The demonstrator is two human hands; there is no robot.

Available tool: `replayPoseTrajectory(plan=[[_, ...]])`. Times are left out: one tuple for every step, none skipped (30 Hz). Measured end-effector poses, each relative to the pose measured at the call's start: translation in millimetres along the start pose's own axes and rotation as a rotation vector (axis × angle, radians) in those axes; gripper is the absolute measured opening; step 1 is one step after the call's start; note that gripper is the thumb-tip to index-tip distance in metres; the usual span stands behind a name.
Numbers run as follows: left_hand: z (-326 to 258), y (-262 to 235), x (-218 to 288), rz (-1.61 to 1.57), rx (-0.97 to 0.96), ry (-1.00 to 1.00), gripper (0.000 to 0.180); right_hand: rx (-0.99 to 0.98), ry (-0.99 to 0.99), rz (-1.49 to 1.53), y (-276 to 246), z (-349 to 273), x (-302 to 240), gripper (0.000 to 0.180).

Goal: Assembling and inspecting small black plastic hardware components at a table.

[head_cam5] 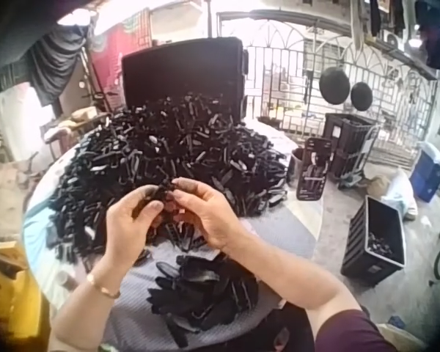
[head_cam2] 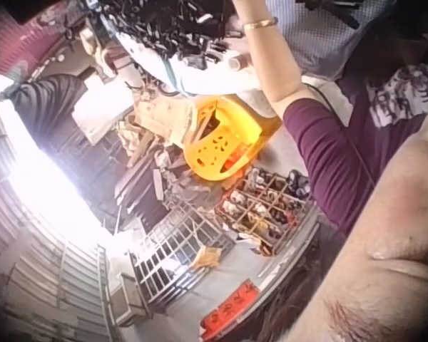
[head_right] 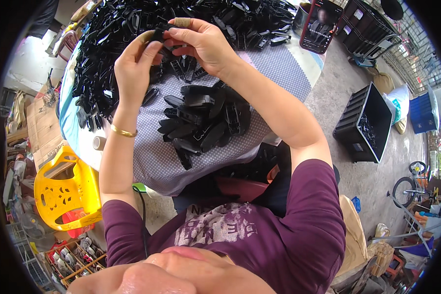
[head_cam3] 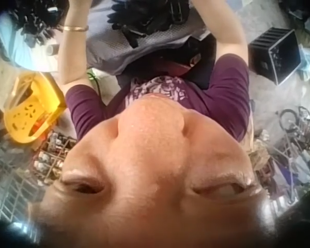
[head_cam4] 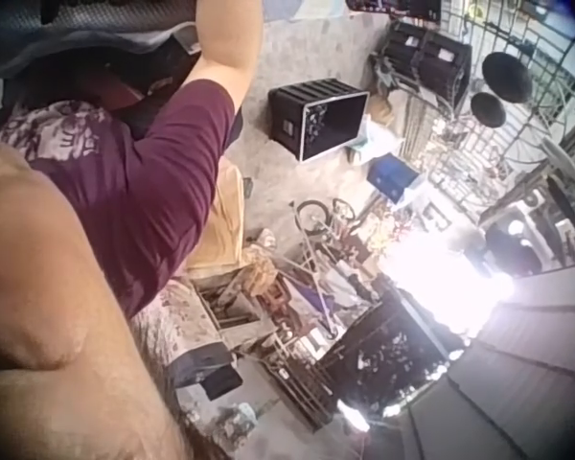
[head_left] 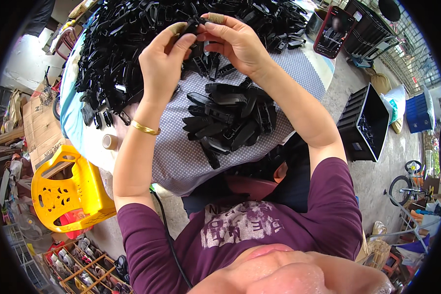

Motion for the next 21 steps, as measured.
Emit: replayPoseTrajectory(plan=[[1.8,-2.0,0.9,-0.001,0.0,-0.001,0.023,0.01,-0.092,-0.075,-0.1,0.0,-4.7,0.027],[2.6,3.6,-5.9,-0.27,-0.153,-0.14,0.025,0.018,-0.183,-0.148,1.5,-0.5,-8.6,0.028],[0.0,12.3,-9.9,-0.54,-0.305,-0.278,0.027,0.017,-0.182,-0.147,2.9,-1.0,-7.1,0.028],[-1.5,15.1,-12.3,-0.484,-0.338,-0.301,0.03,-0.011,-0.194,-0.268,6.7,-2.2,-6.2,0.029],[-2.7,19.0,-14.4,-0.486,-0.338,-0.301,0.03,-0.038,-0.206,-0.392,9.4,-2.9,-5.6,0.029],[-3.7,22.1,-16.8,-0.456,-0.312,-0.286,0.028,-0.022,-0.271,-0.585,7.1,-2.2,-6.6,0.029],[-4.1,22.8,-17.8,-0.425,-0.285,-0.271,0.027,-0.023,-0.27,-0.585,6.8,-2.4,-6.9,0.029],[-3.3,21.3,-15.9,-0.313,-0.278,-0.225,0.025,-0.045,-0.344,-0.671,9.4,-4.2,-11.5,0.029],[-2.5,20.2,-16.9,-0.313,-0.277,-0.226,0.025,-0.068,-0.419,-0.756,12.5,-6.3,-15.8,0.029],[-0.5,17.7,-17.5,-0.261,-0.272,-0.192,0.024,-0.07,-0.418,-0.756,12.7,-6.0,-17.6,0.029],[1.2,16.6,-17.8,-0.211,-0.268,-0.158,0.024,-0.051,-0.342,-0.682,9.6,-4.0,-16.9,0.03],[1.1,17.0,-21.4,-0.278,-0.256,-0.2,0.025,-0.032,-0.266,-0.606,6.3,-2.2,-15.2,0.03],[0.7,17.1,-19.9,-0.278,-0.255,-0.199,0.025,-0.033,-0.266,-0.606,5.4,-1.8,-15.6,0.03],[0.1,17.2,-17.1,-0.346,-0.218,-0.203,0.027,-0.016,-0.267,-0.588,2.2,-1.5,-16.1,0.031],[-0.2,17.0,-15.4,-0.414,-0.181,-0.207,0.029,0.001,-0.267,-0.569,-0.5,-1.5,-16.6,0.032],[-0.5,17.1,-15.6,-0.425,-0.158,-0.206,0.03,0.006,-0.272,-0.66,-1.0,-2.2,-17.1,0.033],[-0.7,15.6,-15.8,-0.423,-0.155,-0.206,0.03,0.004,-0.271,-0.658,0.1,-2.3,-15.7,0.033],[-0.5,14.1,-15.6,-0.391,-0.155,-0.196,0.03,-0.012,-0.275,-0.671,2.3,-2.7,-14.2,0.033],[-0.5,12.8,-15.4,-0.359,-0.155,-0.185,0.029,-0.027,-0.28,-0.684,4.5,-3.3,-12.9,0.033],[-0.2,12.0,-16.1,-0.358,-0.153,-0.186,0.029,-0.03,-0.279,-0.683,6.4,-4.5,-12.4,0.033],[0.4,12.0,-17.0,-0.392,-0.156,-0.186,0.029,-0.035,-0.284,-0.716,9.0,-6.0,-12.7,0.033]])
Point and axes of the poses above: each hand's wrist, its own z-axis towards the middle knuckle, its own y-axis out of the palm, x = y × z, the point moved 6 cm from there along z, towards the middle knuckle, and after that the axes turned 14 degrees about z, right-handed, at the moved point
